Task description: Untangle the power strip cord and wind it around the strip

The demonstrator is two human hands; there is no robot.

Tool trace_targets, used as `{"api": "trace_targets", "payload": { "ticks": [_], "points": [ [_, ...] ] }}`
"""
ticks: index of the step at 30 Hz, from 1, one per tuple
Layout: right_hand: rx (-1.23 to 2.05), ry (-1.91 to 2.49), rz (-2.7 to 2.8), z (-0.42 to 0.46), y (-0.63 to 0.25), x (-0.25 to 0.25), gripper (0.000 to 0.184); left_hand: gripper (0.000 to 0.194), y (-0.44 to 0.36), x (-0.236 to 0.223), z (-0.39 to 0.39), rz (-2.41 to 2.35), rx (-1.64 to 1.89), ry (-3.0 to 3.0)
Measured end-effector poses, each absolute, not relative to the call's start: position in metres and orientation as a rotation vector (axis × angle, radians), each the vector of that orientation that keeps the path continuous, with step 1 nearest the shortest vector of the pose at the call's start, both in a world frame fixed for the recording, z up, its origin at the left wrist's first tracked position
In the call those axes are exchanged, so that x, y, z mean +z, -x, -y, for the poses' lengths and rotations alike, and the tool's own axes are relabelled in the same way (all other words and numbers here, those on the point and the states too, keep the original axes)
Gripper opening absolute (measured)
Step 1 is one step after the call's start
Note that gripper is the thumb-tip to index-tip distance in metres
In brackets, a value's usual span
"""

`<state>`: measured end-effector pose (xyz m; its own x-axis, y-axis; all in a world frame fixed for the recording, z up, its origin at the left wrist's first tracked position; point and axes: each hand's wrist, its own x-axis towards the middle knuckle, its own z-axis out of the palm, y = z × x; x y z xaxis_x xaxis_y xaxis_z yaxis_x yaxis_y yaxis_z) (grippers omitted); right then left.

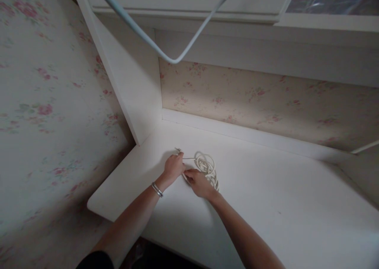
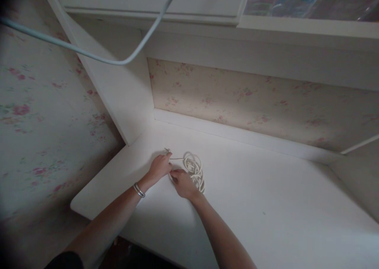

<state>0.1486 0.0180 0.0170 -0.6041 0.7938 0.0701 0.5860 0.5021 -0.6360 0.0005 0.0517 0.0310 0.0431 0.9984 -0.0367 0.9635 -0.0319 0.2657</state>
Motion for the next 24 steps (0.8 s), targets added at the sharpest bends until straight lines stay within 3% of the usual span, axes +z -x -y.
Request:
{"api": "trace_targets", "payload": {
  "ticks": [5,11,20,24],
  "points": [
    [0.669,1.197,2.398,-0.017,-0.150,0.008,0.033,0.033,-0.005,0.033,-0.052,-2.055,0.266,-2.078],
    [0.496,1.310,2.384,-0.020,-0.150,-0.001,0.040,0.036,0.006,0.034,-0.050,-2.003,0.298,-2.042],
    [0.458,1.247,2.383,-0.046,-0.145,-0.010,0.057,0.044,0.021,0.044,-0.054,-1.502,0.427,-2.061],
    [0.563,1.073,2.293,-0.052,-0.149,-0.007,0.051,0.045,0.028,0.048,-0.050,-1.288,0.515,-2.058]
  ]
}}
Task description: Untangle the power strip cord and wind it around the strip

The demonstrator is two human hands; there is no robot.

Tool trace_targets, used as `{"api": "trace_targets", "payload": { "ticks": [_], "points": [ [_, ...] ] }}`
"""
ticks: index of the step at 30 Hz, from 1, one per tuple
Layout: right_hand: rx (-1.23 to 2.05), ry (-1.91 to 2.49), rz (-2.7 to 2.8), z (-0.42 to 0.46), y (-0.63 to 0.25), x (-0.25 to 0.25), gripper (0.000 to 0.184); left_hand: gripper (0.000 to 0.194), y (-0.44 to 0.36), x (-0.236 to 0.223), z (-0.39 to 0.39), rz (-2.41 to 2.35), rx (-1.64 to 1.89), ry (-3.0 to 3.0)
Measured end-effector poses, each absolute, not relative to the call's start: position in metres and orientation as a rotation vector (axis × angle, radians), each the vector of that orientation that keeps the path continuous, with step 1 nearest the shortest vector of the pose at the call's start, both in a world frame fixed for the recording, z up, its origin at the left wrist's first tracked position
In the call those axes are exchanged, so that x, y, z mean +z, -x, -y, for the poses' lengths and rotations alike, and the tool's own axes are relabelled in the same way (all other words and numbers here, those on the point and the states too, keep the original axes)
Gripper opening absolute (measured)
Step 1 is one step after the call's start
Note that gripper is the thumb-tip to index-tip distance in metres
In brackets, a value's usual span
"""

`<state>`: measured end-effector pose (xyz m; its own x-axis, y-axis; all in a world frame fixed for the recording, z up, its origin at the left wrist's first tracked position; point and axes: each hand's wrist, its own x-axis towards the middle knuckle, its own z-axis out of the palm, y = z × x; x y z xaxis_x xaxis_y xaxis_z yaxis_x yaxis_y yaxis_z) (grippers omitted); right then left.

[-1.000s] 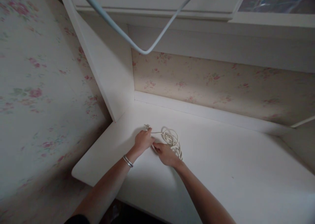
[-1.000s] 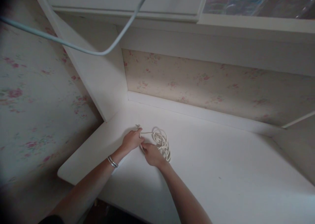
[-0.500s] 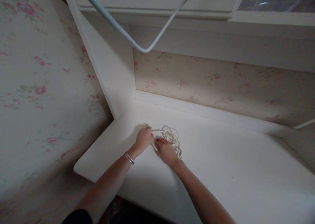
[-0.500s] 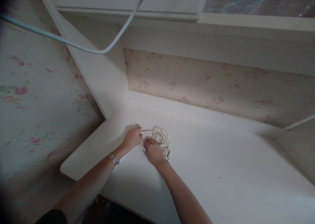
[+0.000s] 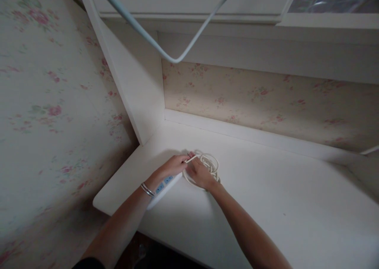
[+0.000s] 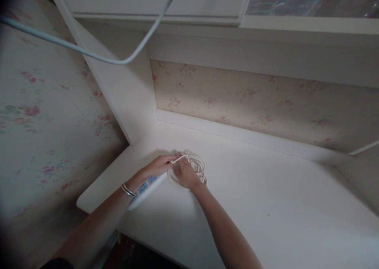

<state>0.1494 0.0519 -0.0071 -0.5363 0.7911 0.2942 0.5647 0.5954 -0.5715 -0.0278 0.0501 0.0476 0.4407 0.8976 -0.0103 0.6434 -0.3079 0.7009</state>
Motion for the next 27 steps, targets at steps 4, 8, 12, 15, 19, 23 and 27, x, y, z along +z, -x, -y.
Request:
{"api": "trace_targets", "payload": {
  "ticks": [4,8,12,15,19,23,27],
  "points": [
    [0.616,1.086,2.217,-0.049,-0.154,0.002,0.035,0.037,0.032,0.044,-0.046,-1.193,0.531,-2.050],
    [0.424,1.293,2.298,-0.044,-0.154,0.010,0.032,0.031,0.029,0.042,-0.043,-1.244,0.505,-2.089],
    [0.177,1.316,2.466,-0.038,-0.155,0.018,0.028,0.039,0.027,0.043,-0.041,-1.361,0.472,-2.132],
    [0.068,1.274,2.568,-0.036,-0.162,0.028,0.029,0.053,0.029,0.041,-0.042,-1.522,0.397,-2.163],
    [0.145,1.341,2.601,-0.038,-0.183,0.043,0.030,0.065,0.038,0.035,-0.045,-1.715,0.279,-2.187],
    [0.400,1.501,2.500,-0.040,-0.215,0.056,0.040,0.066,0.045,0.032,-0.051,-1.859,0.186,-2.214],
    [0.966,1.575,2.239,-0.034,-0.257,0.064,0.040,0.062,0.052,0.034,-0.060,-1.942,0.126,-2.234]
  ]
}}
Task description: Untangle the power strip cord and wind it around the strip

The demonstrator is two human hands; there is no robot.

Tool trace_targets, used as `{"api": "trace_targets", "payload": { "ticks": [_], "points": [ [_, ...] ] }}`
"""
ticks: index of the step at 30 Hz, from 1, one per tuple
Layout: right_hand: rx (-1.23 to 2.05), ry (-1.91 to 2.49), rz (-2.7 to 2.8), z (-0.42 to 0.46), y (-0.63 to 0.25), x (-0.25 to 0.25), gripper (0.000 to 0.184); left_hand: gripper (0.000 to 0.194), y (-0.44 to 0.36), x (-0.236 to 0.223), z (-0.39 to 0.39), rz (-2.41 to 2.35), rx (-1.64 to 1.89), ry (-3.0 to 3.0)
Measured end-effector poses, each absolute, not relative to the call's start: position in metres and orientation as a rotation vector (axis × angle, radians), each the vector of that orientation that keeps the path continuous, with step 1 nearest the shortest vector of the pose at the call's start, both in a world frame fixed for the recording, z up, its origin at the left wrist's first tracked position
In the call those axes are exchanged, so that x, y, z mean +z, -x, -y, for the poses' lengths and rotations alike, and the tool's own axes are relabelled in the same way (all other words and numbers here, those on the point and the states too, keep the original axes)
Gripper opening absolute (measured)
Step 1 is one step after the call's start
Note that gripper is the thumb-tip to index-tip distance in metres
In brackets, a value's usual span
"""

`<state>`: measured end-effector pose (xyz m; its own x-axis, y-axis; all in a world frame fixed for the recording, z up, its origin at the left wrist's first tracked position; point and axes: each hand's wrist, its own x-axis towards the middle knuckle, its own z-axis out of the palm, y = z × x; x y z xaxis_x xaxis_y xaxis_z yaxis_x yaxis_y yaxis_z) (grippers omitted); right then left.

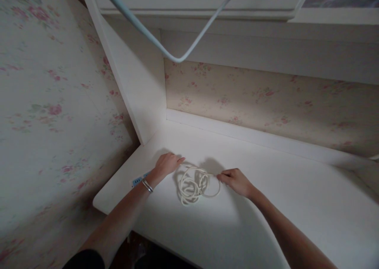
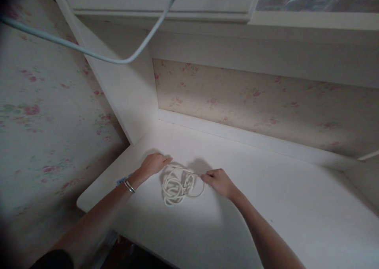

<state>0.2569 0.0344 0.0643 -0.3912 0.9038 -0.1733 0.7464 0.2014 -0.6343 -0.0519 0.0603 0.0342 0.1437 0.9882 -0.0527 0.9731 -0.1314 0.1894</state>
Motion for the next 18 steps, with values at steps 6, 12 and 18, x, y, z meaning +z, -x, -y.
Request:
{"api": "trace_targets", "payload": {
  "ticks": [6,12,18],
  "points": [
    [1.232,1.756,1.836,-0.015,-0.330,0.069,0.035,0.060,0.059,0.040,-0.071,-2.054,0.107,-2.213],
    [1.298,1.685,1.789,0.006,-0.358,0.073,0.036,0.059,0.042,0.037,-0.077,-2.082,0.128,-2.177],
    [1.522,1.629,1.785,0.042,-0.334,0.075,0.039,0.064,0.036,0.030,-0.089,-2.022,0.139,-2.057]
  ]
}}
